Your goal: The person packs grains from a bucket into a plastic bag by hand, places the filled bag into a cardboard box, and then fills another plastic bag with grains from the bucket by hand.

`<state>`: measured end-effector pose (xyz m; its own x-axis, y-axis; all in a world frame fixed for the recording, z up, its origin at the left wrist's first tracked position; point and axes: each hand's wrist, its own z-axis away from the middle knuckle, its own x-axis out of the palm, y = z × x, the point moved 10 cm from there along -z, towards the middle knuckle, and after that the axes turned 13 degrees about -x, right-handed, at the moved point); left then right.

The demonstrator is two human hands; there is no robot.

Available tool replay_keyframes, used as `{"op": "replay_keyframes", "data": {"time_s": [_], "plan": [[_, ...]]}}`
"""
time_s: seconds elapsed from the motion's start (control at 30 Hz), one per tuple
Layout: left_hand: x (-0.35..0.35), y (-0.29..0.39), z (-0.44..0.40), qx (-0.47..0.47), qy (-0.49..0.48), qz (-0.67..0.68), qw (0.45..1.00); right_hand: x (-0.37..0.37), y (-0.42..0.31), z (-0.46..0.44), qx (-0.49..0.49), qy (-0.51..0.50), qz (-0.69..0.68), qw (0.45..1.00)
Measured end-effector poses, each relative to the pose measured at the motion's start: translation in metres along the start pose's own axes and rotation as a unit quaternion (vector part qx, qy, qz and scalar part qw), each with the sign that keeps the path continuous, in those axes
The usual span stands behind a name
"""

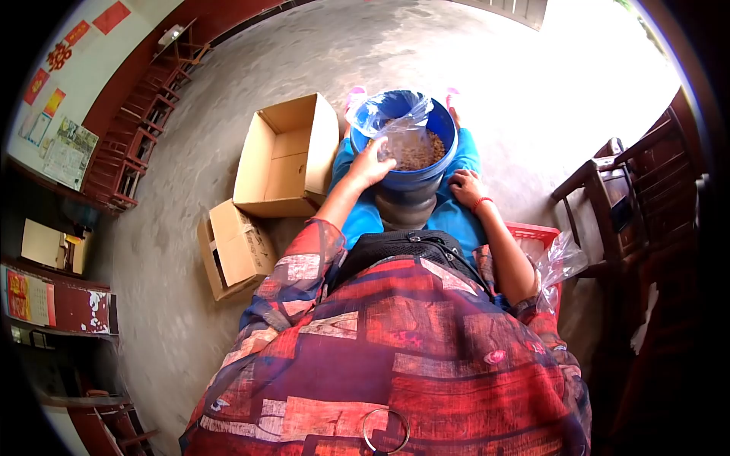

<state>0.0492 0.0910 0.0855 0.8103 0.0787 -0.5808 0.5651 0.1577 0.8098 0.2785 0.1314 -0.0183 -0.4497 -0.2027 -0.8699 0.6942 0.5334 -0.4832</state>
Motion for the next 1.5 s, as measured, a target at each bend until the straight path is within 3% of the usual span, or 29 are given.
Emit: {"op": "replay_keyframes", "data": {"time_s": [0.03, 0.1, 0.23, 0.27, 0.33, 0.37, 0.4, 0.53, 0.7, 0.77, 1.17, 1.23, 1.27, 1.3, 1.5], "plan": [[-0.004, 0.003, -0.005, -0.025, -0.005, 0.056, 0.998, 0.003, 0.003, -0.001, 0.001, 0.000, 0.000, 1.000], [-0.018, 0.051, -0.001, 0.053, -0.044, 0.115, 0.991, 0.007, 0.007, -0.004, -0.007, -0.004, -0.002, 1.000], [-0.094, 0.201, 0.068, 0.216, -0.002, 0.230, 0.949, 0.010, 0.010, -0.004, -0.007, -0.004, -0.002, 1.000], [-0.119, 0.238, 0.103, 0.299, 0.041, 0.261, 0.917, 0.008, 0.008, -0.005, -0.012, 0.000, 0.002, 1.000], [-0.160, 0.302, 0.185, 0.489, 0.109, 0.196, 0.843, -0.003, -0.002, -0.001, -0.009, 0.019, 0.006, 1.000], [-0.179, 0.314, 0.200, 0.489, 0.107, 0.201, 0.842, -0.010, -0.014, -0.001, -0.044, 0.018, 0.006, 0.999], [-0.194, 0.328, 0.239, 0.595, 0.128, 0.145, 0.780, -0.006, -0.007, -0.004, -0.057, 0.037, 0.006, 0.998], [-0.209, 0.336, 0.321, 0.713, 0.171, 0.042, 0.679, -0.007, -0.010, -0.005, -0.074, 0.049, 0.007, 0.996], [-0.201, 0.327, 0.355, 0.751, 0.193, 0.003, 0.631, -0.010, -0.009, 0.000, -0.014, 0.022, -0.005, 1.000], [-0.200, 0.323, 0.360, 0.756, 0.201, 0.000, 0.623, -0.003, -0.006, -0.004, -0.062, 0.036, 0.003, 0.997], [-0.194, 0.292, 0.367, 0.773, 0.236, 0.021, 0.589, -0.009, -0.014, -0.003, -0.094, 0.046, 0.010, 0.994], [-0.195, 0.289, 0.368, 0.773, 0.243, 0.028, 0.585, -0.008, -0.005, -0.002, -0.042, 0.066, -0.002, 0.997], [-0.197, 0.290, 0.369, 0.773, 0.244, 0.028, 0.585, -0.006, -0.011, -0.004, -0.104, 0.035, -0.005, 0.994], [-0.199, 0.292, 0.367, 0.770, 0.246, 0.026, 0.588, -0.006, -0.003, -0.001, -0.054, 0.066, -0.007, 0.996], [-0.214, 0.303, 0.367, 0.765, 0.281, 0.033, 0.579, -0.009, -0.005, -0.001, -0.021, 0.042, 0.007, 0.999]]}}
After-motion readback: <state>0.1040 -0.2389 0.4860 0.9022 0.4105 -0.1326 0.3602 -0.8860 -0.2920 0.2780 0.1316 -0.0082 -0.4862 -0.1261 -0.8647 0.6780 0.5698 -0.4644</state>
